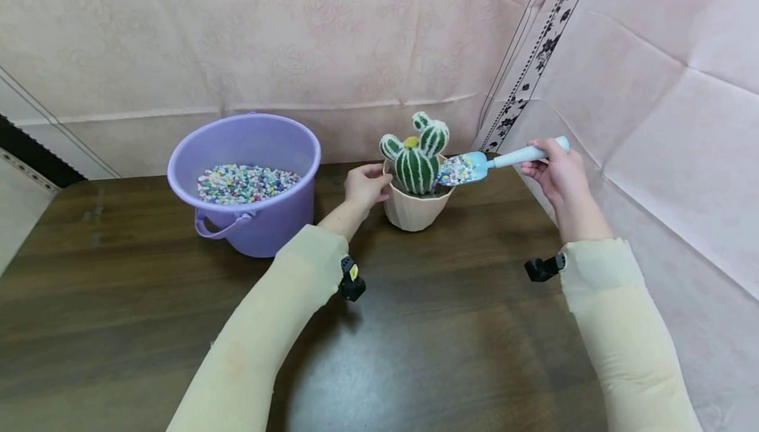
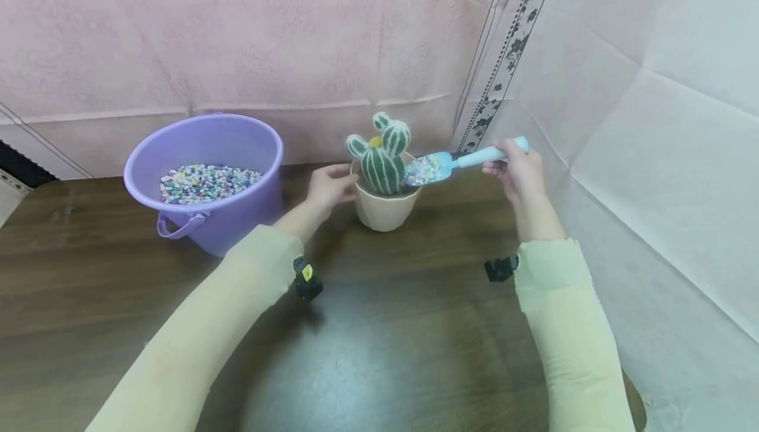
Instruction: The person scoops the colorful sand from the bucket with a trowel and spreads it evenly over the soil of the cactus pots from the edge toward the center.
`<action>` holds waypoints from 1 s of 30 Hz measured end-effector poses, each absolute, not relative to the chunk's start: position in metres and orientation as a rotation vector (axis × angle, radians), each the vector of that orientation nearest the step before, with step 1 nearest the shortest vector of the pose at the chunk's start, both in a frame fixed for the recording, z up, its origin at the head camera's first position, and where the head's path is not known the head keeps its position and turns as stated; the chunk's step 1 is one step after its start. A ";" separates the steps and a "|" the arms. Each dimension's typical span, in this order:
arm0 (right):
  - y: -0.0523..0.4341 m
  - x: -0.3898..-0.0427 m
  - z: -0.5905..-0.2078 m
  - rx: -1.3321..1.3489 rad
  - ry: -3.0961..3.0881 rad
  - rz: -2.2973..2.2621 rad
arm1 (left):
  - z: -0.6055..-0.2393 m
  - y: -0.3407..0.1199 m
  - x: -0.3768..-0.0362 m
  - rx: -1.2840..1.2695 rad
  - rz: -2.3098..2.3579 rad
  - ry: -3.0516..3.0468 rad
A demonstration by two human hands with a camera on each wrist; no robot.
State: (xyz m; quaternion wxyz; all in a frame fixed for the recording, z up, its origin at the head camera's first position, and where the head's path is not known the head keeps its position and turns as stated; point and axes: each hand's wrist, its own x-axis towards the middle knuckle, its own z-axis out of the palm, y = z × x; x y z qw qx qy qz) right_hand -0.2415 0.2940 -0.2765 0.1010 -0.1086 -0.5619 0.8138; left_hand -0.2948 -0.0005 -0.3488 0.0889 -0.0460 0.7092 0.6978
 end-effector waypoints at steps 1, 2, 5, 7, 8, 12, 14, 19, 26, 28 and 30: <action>0.294 -0.241 -0.276 -0.319 -1.664 2.402 | -0.348 -0.001 -0.295 -0.139 2.075 2.112; 0.293 -0.242 -0.275 -0.315 -1.670 2.397 | -0.348 -0.001 -0.295 -0.141 2.073 2.114; 0.293 -0.242 -0.275 -0.306 -1.680 2.386 | -0.346 -0.001 -0.294 -0.149 2.066 2.117; 0.293 -0.243 -0.275 -0.306 -1.681 2.377 | -0.345 -0.001 -0.294 -0.156 2.061 2.117; 0.293 -0.244 -0.275 -0.308 -1.683 2.372 | -0.345 -0.001 -0.294 -0.159 2.058 2.117; 0.291 -0.246 -0.274 -0.327 -1.686 2.348 | -0.346 -0.001 -0.295 -0.170 2.041 2.117; 0.290 -0.247 -0.272 -0.328 -1.694 2.331 | -0.347 -0.001 -0.295 -0.167 2.036 2.119; 0.287 -0.249 -0.267 -0.317 -1.715 2.298 | -0.348 0.000 -0.296 -0.154 2.045 2.129; 0.292 -0.247 -0.263 -0.344 -1.722 2.304 | -0.347 0.000 -0.294 -0.150 2.057 2.128; 0.293 -0.246 -0.263 -0.354 -1.723 2.307 | -0.347 0.000 -0.294 -0.150 2.058 2.124; 0.294 -0.245 -0.264 -0.361 -1.725 2.310 | -0.347 0.000 -0.294 -0.153 2.059 2.120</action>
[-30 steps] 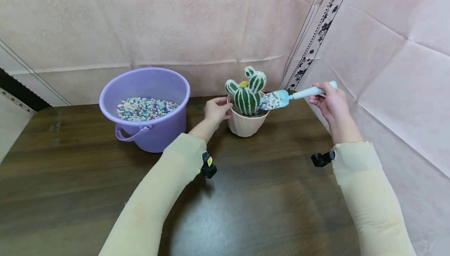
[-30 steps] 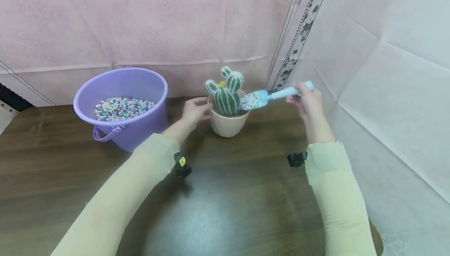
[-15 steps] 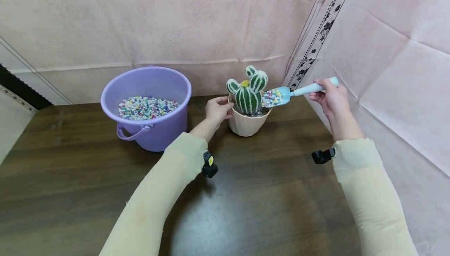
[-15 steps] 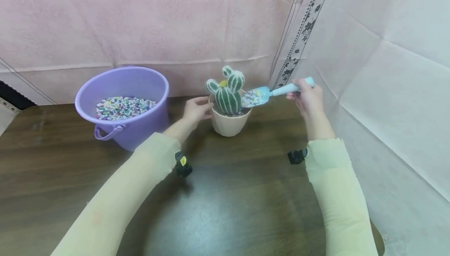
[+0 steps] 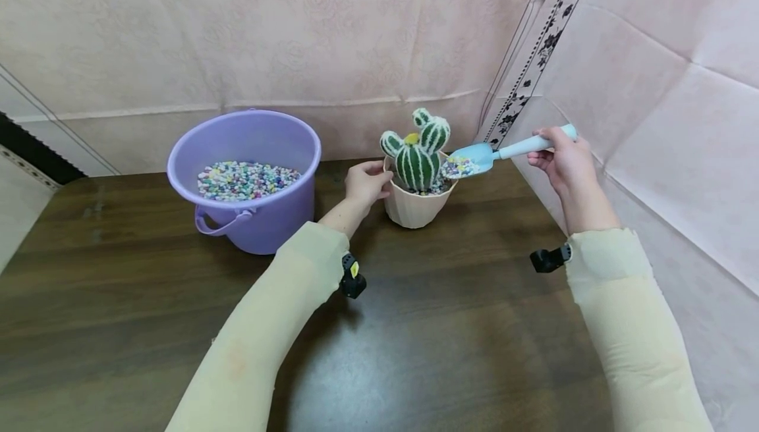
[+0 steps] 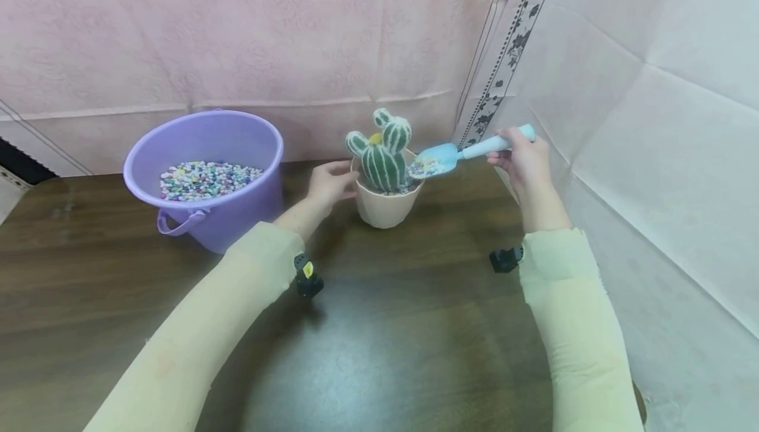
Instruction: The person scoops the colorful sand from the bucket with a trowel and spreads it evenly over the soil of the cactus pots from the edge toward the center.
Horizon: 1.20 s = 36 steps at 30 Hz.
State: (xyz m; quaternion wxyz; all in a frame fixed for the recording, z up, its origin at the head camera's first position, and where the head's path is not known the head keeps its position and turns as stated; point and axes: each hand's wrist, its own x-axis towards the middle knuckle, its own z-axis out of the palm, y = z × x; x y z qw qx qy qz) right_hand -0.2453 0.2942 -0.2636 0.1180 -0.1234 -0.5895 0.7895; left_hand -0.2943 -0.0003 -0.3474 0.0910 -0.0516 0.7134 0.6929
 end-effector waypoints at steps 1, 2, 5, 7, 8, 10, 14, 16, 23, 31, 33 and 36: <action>0.294 -0.245 -0.264 -0.365 -1.728 2.308 | -0.348 0.000 -0.294 -0.156 2.058 2.118; 0.294 -0.244 -0.264 -0.367 -1.734 2.305 | -0.348 -0.001 -0.294 -0.158 2.057 2.116; 0.292 -0.243 -0.265 -0.368 -1.753 2.295 | -0.348 -0.001 -0.294 -0.163 2.051 2.121; 0.289 -0.242 -0.265 -0.362 -1.768 2.282 | -0.348 -0.001 -0.294 -0.166 2.045 2.126; 0.288 -0.242 -0.265 -0.357 -1.778 2.273 | -0.347 -0.002 -0.294 -0.166 2.044 2.129; 0.286 -0.241 -0.265 -0.349 -1.791 2.257 | -0.347 -0.001 -0.293 -0.168 2.040 2.133; 0.282 -0.241 -0.263 -0.324 -1.812 2.221 | -0.346 -0.001 -0.293 -0.167 2.041 2.133; 0.280 -0.241 -0.261 -0.308 -1.816 2.200 | -0.346 0.000 -0.294 -0.166 2.042 2.135; 0.275 -0.243 -0.253 -0.253 -1.824 2.130 | -0.347 0.000 -0.294 -0.168 2.044 2.130; 0.276 -0.245 -0.252 -0.257 -1.811 2.113 | -0.347 0.000 -0.294 -0.158 2.052 2.119; 0.276 -0.246 -0.253 -0.253 -1.813 2.109 | -0.347 0.000 -0.295 -0.159 2.053 2.117; 0.277 -0.245 -0.254 -0.244 -1.815 2.111 | -0.347 0.000 -0.295 -0.166 2.056 2.116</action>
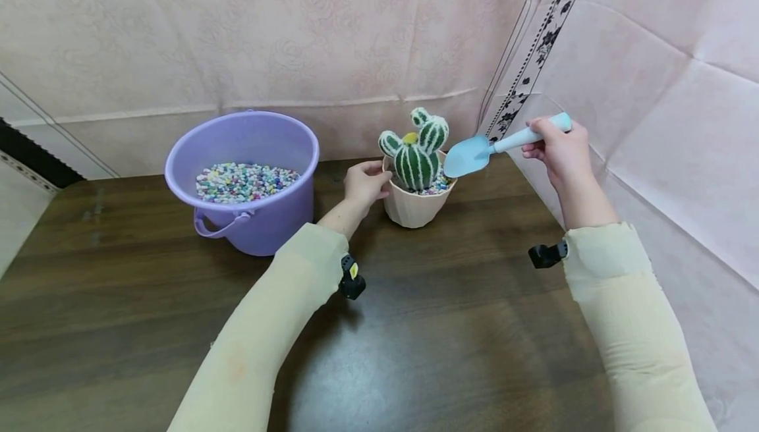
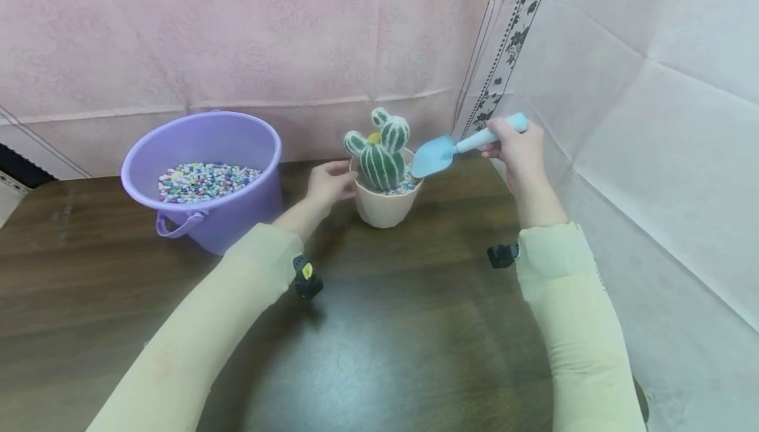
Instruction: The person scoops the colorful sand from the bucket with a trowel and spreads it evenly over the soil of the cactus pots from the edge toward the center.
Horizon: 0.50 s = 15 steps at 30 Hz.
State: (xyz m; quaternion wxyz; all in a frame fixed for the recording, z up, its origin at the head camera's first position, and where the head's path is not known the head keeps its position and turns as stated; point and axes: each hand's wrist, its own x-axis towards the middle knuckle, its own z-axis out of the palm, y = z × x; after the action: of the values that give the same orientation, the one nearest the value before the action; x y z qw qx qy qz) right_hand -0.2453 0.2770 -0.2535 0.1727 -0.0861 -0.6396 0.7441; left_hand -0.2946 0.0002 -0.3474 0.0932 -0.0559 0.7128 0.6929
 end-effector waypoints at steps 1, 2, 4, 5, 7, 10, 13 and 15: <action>0.277 -0.245 -0.253 -0.243 -1.812 2.116 | -0.347 0.000 -0.295 -0.168 2.060 2.115; 0.278 -0.244 -0.253 -0.242 -1.810 2.120 | -0.347 0.000 -0.295 -0.170 2.063 2.114; 0.279 -0.243 -0.252 -0.256 -1.807 2.127 | -0.347 0.000 -0.294 -0.174 2.065 2.113; 0.280 -0.243 -0.251 -0.263 -1.798 2.136 | -0.347 0.000 -0.294 -0.177 2.063 2.113; 0.283 -0.241 -0.251 -0.290 -1.768 2.168 | -0.347 -0.002 -0.294 -0.185 2.050 2.114; 0.290 -0.241 -0.251 -0.333 -1.670 2.257 | -0.345 -0.004 -0.293 -0.192 2.031 2.120; 0.300 -0.242 -0.248 -0.361 -1.525 2.372 | -0.338 -0.006 -0.291 -0.174 2.048 2.124; 0.308 -0.242 -0.245 -0.387 -1.429 2.434 | -0.329 -0.009 -0.288 -0.142 2.055 2.126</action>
State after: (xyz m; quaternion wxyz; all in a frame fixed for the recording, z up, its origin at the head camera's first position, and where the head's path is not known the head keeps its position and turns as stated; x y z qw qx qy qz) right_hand -0.2424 0.3077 -0.2451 0.1460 -0.1343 -0.4964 0.8451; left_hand -0.2878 -0.0087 -0.3293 0.0907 -0.0478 0.7153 0.6913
